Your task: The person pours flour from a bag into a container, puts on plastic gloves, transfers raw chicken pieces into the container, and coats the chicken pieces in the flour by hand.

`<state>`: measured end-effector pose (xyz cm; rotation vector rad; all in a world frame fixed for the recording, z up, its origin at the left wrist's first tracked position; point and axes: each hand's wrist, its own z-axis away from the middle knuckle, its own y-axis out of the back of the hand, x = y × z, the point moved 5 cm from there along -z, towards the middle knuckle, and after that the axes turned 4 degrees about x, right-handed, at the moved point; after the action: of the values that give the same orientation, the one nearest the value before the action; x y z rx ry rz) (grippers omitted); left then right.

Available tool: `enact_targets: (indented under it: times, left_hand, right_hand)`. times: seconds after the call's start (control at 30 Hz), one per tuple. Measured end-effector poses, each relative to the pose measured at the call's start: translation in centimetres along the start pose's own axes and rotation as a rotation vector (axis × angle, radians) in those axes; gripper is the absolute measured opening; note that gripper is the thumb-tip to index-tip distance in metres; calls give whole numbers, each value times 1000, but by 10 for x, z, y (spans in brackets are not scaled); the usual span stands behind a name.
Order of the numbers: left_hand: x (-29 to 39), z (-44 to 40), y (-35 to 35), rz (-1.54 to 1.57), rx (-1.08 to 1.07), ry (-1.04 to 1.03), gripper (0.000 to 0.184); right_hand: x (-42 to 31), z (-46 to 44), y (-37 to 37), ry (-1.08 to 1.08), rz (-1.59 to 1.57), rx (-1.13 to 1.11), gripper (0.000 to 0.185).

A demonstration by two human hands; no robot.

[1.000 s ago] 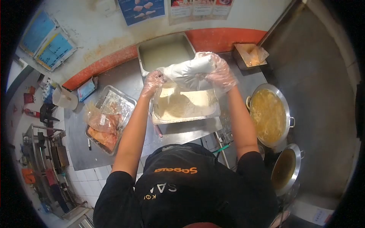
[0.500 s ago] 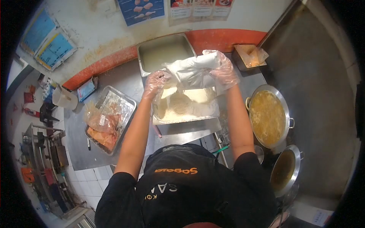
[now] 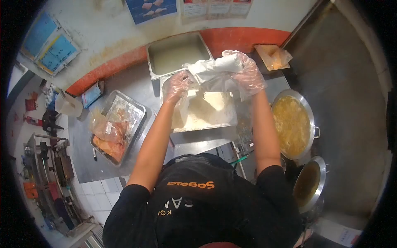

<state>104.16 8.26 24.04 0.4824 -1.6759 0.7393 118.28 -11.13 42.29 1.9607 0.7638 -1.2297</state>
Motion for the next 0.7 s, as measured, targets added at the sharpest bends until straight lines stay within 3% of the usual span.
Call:
enact_targets:
  times: [0.07, 0.13, 0.17, 0.2, 0.27, 0.3, 0.4, 0.43, 0.5, 0.57, 0.6, 0.67, 0.7]
  left_hand:
    - [4, 7, -15, -21, -34, 10, 12]
    - [11, 14, -27, 36, -29, -41, 10]
    - [0, 8, -30, -146, -47, -79, 10]
    - [-13, 1, -34, -143, -50, -75, 10]
    - [-21, -2, -54, 389, -34, 221, 12]
    - [-7, 3, -52, 4, -132, 8, 13]
    - [-32, -6, -48, -70, -137, -32, 12]
    - [-36, -7, -51, 104, -92, 32, 9]
    - [-32, -4, -44, 54, -117, 9, 10]
    - [-15, 2, -49, 69, -142, 3, 13]
    - [-5, 6, -54, 72, -136, 9, 13]
    - [15, 15, -61, 372, -112, 108, 13]
    - [-21, 5, -29, 26, -130, -15, 14]
  right_hand:
    - [3, 5, 6, -6, 122, 18, 45]
    - [11, 6, 20, 43, -112, 77, 45]
    - [6, 11, 19, 41, -110, 84, 45]
    - [1, 16, 15, 27, 33, 73, 45]
    - [-2, 21, 20, 13, 177, 63, 46]
    - [-2, 22, 29, -16, 150, 86, 48]
    - [-1, 20, 31, -51, 114, 96, 52]
    - [0, 22, 30, -59, 103, 88, 53]
    - [4, 24, 31, -66, 93, 83, 55]
    - [7, 26, 38, 19, -131, 144, 55]
    - [8, 27, 37, 12, -130, 138, 55]
    - [-1, 28, 20, -44, 144, 3, 54]
    - [-7, 27, 20, -35, 167, 62, 55]
